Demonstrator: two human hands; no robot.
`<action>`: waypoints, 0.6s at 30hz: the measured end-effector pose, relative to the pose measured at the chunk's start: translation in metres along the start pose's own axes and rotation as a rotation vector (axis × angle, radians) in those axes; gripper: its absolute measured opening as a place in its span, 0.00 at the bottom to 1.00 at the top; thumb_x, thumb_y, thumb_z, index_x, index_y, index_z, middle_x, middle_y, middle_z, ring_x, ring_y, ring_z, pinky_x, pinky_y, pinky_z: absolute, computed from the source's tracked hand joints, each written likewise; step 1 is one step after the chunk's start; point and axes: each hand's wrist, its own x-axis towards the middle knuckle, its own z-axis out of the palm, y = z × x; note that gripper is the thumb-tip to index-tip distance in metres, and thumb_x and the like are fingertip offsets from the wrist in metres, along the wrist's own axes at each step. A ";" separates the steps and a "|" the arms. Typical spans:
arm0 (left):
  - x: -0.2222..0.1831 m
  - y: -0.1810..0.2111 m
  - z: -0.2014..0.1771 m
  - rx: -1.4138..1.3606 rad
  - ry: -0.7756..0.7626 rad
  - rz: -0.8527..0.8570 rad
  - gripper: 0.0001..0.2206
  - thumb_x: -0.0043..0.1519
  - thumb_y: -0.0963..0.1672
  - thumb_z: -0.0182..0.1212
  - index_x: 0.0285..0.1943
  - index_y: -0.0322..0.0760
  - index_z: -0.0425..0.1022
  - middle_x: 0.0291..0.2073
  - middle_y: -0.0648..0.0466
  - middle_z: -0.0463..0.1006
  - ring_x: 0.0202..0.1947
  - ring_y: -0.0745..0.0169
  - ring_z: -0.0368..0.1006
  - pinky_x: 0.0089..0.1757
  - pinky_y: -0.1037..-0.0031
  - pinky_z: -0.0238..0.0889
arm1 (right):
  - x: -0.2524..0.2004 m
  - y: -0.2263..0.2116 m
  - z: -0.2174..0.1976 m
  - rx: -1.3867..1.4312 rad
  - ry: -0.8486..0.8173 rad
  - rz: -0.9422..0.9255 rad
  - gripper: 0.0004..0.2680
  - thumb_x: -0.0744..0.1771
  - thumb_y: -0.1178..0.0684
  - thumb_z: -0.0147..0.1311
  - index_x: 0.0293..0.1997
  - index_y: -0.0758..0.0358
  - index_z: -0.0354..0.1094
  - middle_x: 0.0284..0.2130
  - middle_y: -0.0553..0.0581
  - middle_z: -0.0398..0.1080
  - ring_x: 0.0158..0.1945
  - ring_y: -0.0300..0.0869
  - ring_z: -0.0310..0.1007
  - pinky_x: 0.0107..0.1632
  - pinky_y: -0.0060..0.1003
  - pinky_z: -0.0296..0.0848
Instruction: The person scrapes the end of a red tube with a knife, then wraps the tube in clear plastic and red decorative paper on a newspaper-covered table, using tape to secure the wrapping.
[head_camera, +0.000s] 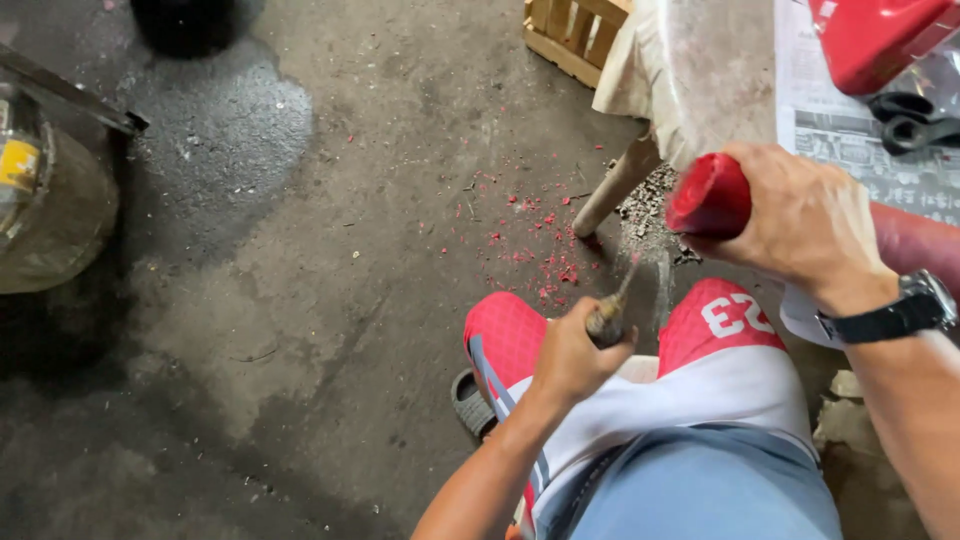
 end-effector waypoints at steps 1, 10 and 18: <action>-0.003 0.000 0.000 -0.003 0.008 -0.002 0.12 0.45 0.50 0.56 0.32 0.43 0.65 0.22 0.54 0.74 0.23 0.58 0.69 0.27 0.70 0.57 | 0.002 0.001 0.004 0.000 0.001 -0.009 0.26 0.51 0.33 0.55 0.47 0.53 0.59 0.36 0.57 0.69 0.38 0.54 0.70 0.38 0.49 0.68; -0.014 0.003 0.019 0.035 -0.121 0.023 0.10 0.44 0.47 0.55 0.31 0.42 0.65 0.20 0.53 0.72 0.23 0.56 0.68 0.27 0.71 0.57 | 0.004 0.008 0.004 0.102 0.076 -0.042 0.19 0.50 0.40 0.56 0.38 0.52 0.62 0.31 0.53 0.69 0.34 0.50 0.69 0.35 0.44 0.67; -0.009 0.004 0.005 -0.184 0.171 0.054 0.10 0.45 0.46 0.61 0.30 0.40 0.67 0.14 0.61 0.65 0.17 0.71 0.56 0.23 0.77 0.55 | 0.008 0.016 0.009 0.013 0.078 -0.139 0.29 0.50 0.33 0.58 0.48 0.58 0.58 0.35 0.59 0.68 0.36 0.52 0.69 0.35 0.43 0.66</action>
